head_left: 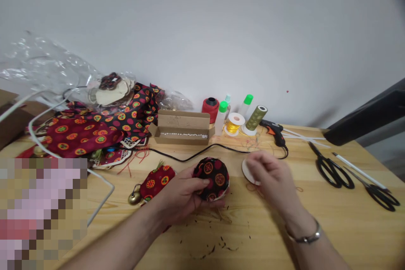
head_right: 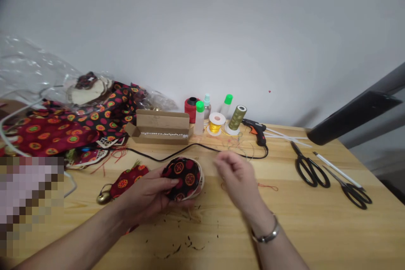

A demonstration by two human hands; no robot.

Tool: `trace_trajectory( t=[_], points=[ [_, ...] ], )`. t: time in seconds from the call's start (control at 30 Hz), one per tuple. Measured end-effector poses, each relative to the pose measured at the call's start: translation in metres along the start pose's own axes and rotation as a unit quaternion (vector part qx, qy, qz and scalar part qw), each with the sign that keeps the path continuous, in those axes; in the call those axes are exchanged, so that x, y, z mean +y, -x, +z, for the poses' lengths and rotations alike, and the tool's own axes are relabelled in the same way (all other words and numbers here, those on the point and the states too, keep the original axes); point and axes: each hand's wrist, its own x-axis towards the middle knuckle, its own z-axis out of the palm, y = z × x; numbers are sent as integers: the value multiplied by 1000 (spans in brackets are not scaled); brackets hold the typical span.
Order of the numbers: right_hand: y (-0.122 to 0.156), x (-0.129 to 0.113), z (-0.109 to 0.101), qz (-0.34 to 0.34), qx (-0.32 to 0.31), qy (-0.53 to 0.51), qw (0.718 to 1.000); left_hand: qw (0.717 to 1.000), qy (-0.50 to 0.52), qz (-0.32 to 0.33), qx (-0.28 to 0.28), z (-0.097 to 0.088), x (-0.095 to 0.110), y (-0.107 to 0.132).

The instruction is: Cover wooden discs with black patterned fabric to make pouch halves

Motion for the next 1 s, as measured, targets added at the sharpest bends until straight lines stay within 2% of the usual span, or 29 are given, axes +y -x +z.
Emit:
trace_trajectory(
  t=[0.07, 0.13, 0.23, 0.33, 0.43, 0.53, 0.6, 0.67, 0.73, 0.8, 0.87, 0.9, 0.93, 0.97, 1.0],
  points=[
    [6, 7, 15, -57, -63, 104, 991, 1000, -1, 6, -2, 0, -1, 0],
    [8, 14, 24, -107, -84, 149, 979, 1000, 0, 10, -6, -1, -2, -1],
    [9, 18, 28, -141, -90, 161, 973, 1000, 3, 9, -6, -1, -4, -1],
    [10, 17, 29, -142, -82, 143, 976, 1000, 4, 0, -13, -1, -5, -1],
    [9, 14, 27, -108, -25, 115, 987, 1000, 6, 2, -14, -1, -5, -1],
    [2, 13, 13, -44, 68, 92, 992, 1000, 5, 2, -7, -2, -4, -1],
    [-6, 13, -3, -5, 159, 70, 985, 1000, 7, 1, -7, -2, -3, 0],
    [-12, 12, -19, 2, 248, 28, 968, 1000, 12, 5, -7, -3, -2, 0],
    [-14, 6, -27, -17, 284, -18, 959, 1000, 21, 11, -4, -3, -1, 0],
    [-5, -4, -22, -36, 238, -18, 970, 999, 30, 20, 0, -4, 1, -1],
    [13, -16, -4, -57, 119, 55, 990, 999, 40, 34, 0, -6, 2, -2],
    [24, -20, 8, -85, 32, 84, 992, 998, 47, 41, -1, -7, 3, -2],
    [36, -23, 21, -126, -70, 102, 984, 998, 56, 43, -3, -8, 4, -2],
    [48, -23, 35, -181, -159, 134, 961, 997, 67, 41, -7, -8, 6, -2],
    [60, -21, 48, -251, -243, 181, 919, 996, 80, 36, -10, -9, 6, -2]
  ],
)
